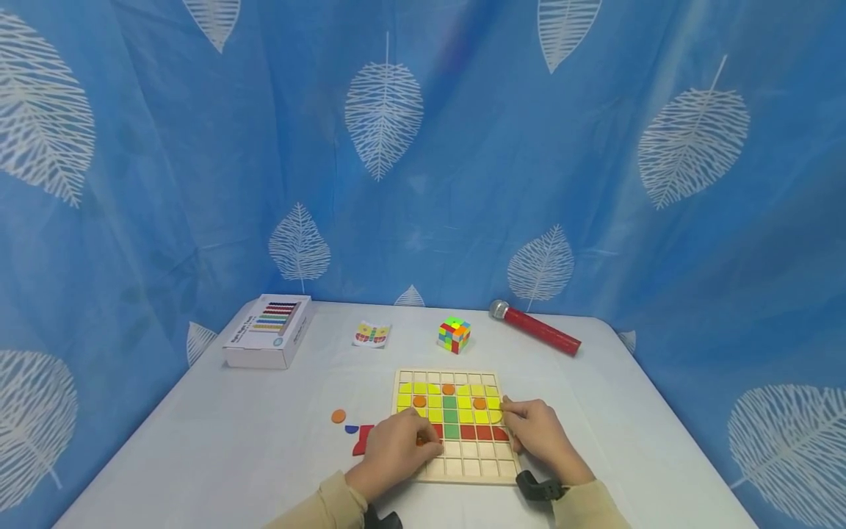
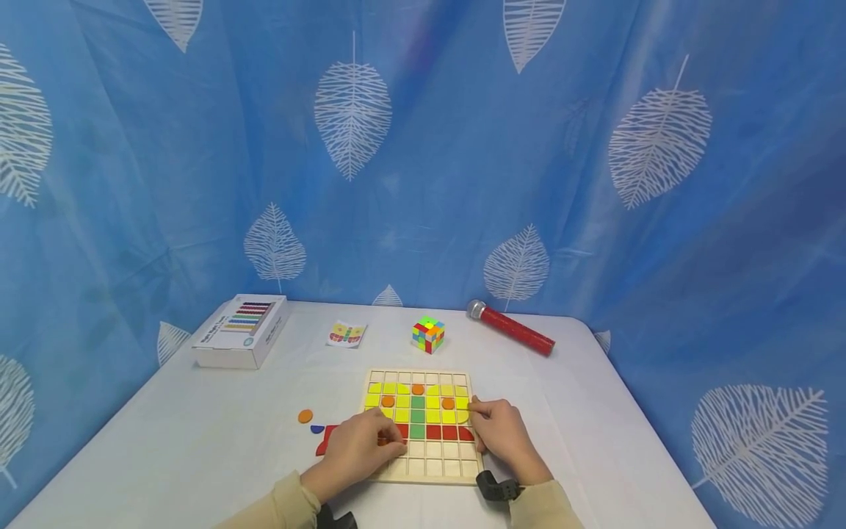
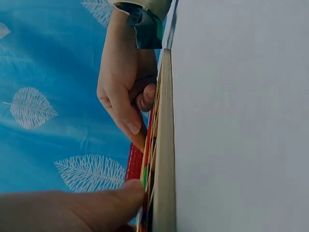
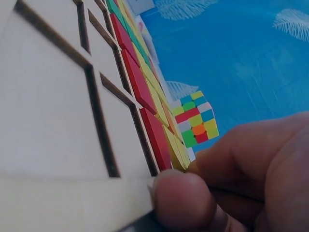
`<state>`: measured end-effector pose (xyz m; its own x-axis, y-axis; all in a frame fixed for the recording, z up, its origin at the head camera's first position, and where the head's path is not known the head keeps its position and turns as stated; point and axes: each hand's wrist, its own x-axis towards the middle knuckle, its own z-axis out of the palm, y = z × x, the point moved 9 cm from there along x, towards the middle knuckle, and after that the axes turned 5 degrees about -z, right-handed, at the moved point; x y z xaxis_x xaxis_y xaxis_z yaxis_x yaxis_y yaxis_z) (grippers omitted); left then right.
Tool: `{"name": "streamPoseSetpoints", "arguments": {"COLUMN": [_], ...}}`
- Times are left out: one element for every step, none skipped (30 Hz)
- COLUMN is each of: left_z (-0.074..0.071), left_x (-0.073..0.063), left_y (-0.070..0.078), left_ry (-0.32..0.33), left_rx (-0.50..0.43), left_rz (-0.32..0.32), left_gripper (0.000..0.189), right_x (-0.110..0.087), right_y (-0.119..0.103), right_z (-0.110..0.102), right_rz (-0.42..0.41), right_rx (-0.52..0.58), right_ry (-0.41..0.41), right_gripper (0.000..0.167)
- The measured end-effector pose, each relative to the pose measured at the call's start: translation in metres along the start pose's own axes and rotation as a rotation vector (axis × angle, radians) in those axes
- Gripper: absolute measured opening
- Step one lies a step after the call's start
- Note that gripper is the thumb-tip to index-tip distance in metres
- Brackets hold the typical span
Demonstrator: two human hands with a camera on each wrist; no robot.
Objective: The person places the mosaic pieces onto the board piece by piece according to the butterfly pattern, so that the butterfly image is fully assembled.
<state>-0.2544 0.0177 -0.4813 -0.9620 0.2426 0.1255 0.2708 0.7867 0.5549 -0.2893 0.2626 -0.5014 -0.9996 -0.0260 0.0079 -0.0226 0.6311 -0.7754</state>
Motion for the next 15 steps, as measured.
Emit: {"name": "streamPoseSetpoints", "arguments": {"left_z": [-0.003,-0.007,-0.013,-0.021,-0.030,-0.041,-0.053,-0.063,-0.073,-0.081,-0.087,-0.091,-0.092,-0.092,-0.091], "left_x": [-0.001,-0.001,-0.001,-0.002,-0.002,-0.002,-0.002,-0.003,-0.004,-0.005,-0.006,-0.007,-0.008,-0.008,-0.008], "left_y": [0.000,-0.002,-0.004,-0.009,-0.016,-0.025,-0.036,-0.048,-0.061,-0.074,-0.086,-0.095,-0.103,-0.109,-0.112], "left_ry": [-0.001,0.001,0.007,0.019,0.029,0.043,0.056,0.064,0.065,0.053,0.033,0.009,-0.019,-0.046,-0.069], "left_rx": [-0.002,-0.001,0.005,0.017,0.032,0.049,0.067,0.084,0.095,0.101,0.099,0.093,0.083,0.076,0.074], "left_rz": [0.007,0.018,0.025,0.027,0.013,-0.011,-0.046,-0.091,-0.146,-0.196,-0.243,-0.279,-0.303,-0.314,-0.313], "left_gripper": [0.012,0.011,0.011,0.009,0.007,0.005,0.005,0.006,0.009,0.012,0.014,0.015,0.015,0.015,0.015], "right_x": [0.000,0.000,0.000,0.000,0.001,0.001,0.001,0.001,0.001,0.001,0.001,0.002,0.002,0.002,0.002], "right_y": [0.000,0.000,0.001,0.001,0.001,0.001,0.000,0.000,0.000,0.000,0.000,0.000,0.000,0.001,0.001], "right_z": [0.000,0.000,0.001,0.001,0.002,0.003,0.003,0.003,0.004,0.003,0.003,0.003,0.002,0.002,0.001], "right_rz": [0.003,0.001,-0.002,-0.003,-0.004,-0.006,-0.012,-0.016,-0.017,-0.015,-0.015,-0.015,-0.019,-0.019,-0.020], "right_rx": [0.002,0.004,0.007,0.015,0.021,0.026,0.030,0.031,0.030,0.029,0.027,0.023,0.018,0.016,0.014], "right_ry": [-0.002,-0.005,-0.007,-0.010,-0.013,-0.018,-0.021,-0.021,-0.023,-0.024,-0.022,-0.022,-0.020,-0.019,-0.019], "right_gripper": [0.037,0.037,0.037,0.036,0.036,0.036,0.036,0.036,0.036,0.037,0.036,0.037,0.037,0.036,0.036]}}
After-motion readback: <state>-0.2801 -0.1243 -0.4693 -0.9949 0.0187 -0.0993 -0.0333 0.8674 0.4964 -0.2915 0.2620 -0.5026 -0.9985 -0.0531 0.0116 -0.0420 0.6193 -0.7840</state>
